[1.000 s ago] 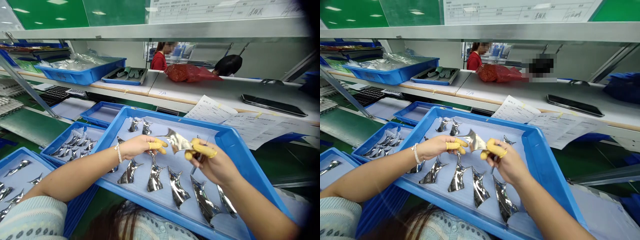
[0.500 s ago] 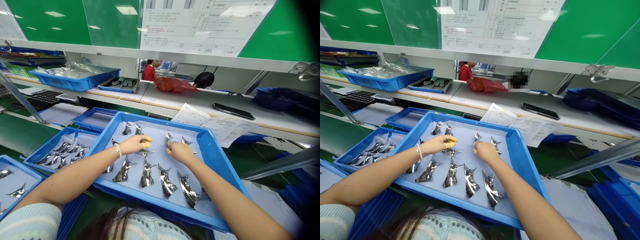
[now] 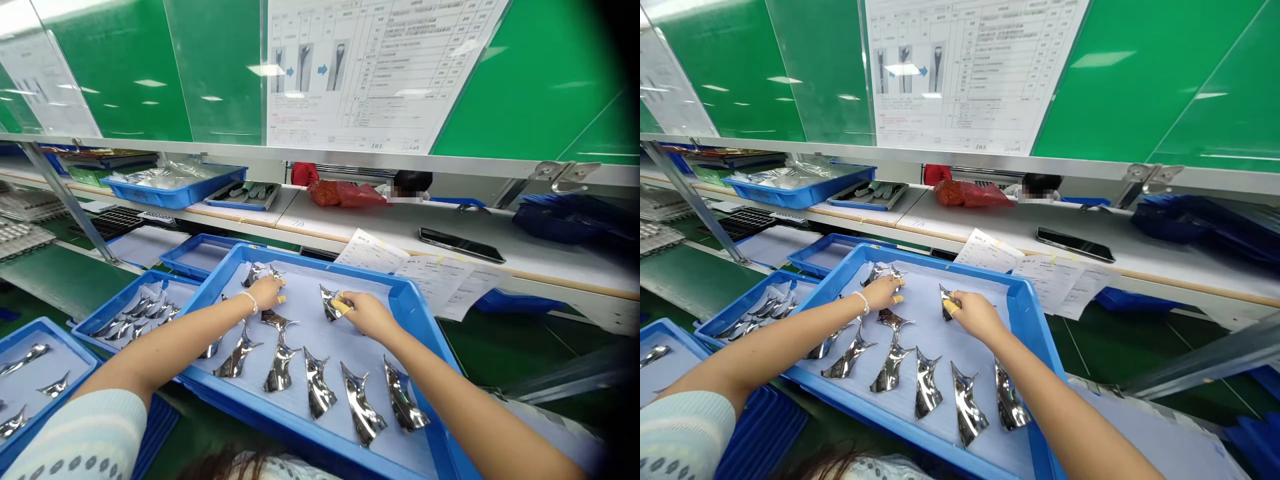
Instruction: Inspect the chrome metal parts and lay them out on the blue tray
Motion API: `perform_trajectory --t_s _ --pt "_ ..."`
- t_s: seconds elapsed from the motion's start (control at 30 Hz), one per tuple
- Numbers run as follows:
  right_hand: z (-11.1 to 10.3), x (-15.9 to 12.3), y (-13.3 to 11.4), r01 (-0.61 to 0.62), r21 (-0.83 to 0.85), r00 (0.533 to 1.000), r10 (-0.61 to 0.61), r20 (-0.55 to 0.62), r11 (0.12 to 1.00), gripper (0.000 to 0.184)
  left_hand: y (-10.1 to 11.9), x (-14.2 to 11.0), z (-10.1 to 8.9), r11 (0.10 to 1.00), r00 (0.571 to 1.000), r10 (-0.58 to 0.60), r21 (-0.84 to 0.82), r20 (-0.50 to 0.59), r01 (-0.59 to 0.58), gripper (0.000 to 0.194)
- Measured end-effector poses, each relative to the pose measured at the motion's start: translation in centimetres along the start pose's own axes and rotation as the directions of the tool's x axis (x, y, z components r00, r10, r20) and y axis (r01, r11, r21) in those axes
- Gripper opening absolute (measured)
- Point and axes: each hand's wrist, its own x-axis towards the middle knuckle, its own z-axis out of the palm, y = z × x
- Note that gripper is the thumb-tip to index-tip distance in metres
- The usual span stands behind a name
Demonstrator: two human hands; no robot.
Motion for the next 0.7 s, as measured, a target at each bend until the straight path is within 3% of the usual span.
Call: perform_trajectory --t_s 0.23,0.33,0.47,0.53,0.6,0.63,0.7 --pt "-0.2 -1.1 2.2 0.001 0.379 1.000 0.011 -0.028 0.925 0.023 0.4 2.0 -0.1 0.996 0.995 -0.089 0.020 -0.047 0.090 0.022" --pt "-0.3 -0.9 3.2 -0.025 0.576 0.998 0.054 -0.033 0.817 0.028 1.4 1.4 -1.4 0.995 0.989 -0.091 -0.052 -0.114 0.085 0.012" --pt "-0.8 -1.3 3.1 -0.042 0.790 0.990 0.135 -0.051 0.611 0.038 4.8 -0.6 -3.5 0.973 0.982 -0.047 -0.231 -0.184 0.003 0.021" --pt "-1.1 -1.9 2.4 -0.051 0.907 0.983 0.181 -0.028 0.419 0.043 7.0 -1.8 -4.0 0.870 0.973 -0.003 -0.480 -0.229 -0.110 0.024" --pt "-1.4 -2.7 1.7 -0.058 0.973 0.984 0.178 0.018 0.224 0.044 9.0 -2.8 -3.9 0.662 0.966 0.016 -0.721 -0.258 -0.203 0.021" --pt "-1.4 -3.0 1.4 -0.064 0.984 0.988 0.147 0.039 0.168 0.041 9.7 -3.2 -3.5 0.561 0.966 0.018 -0.797 -0.258 -0.224 0.020" --pt "-1.4 -3.5 1.2 -0.057 0.984 0.997 0.068 0.046 0.166 0.033 10.7 -3.8 -2.5 0.433 0.972 0.046 -0.872 -0.230 -0.227 0.021"
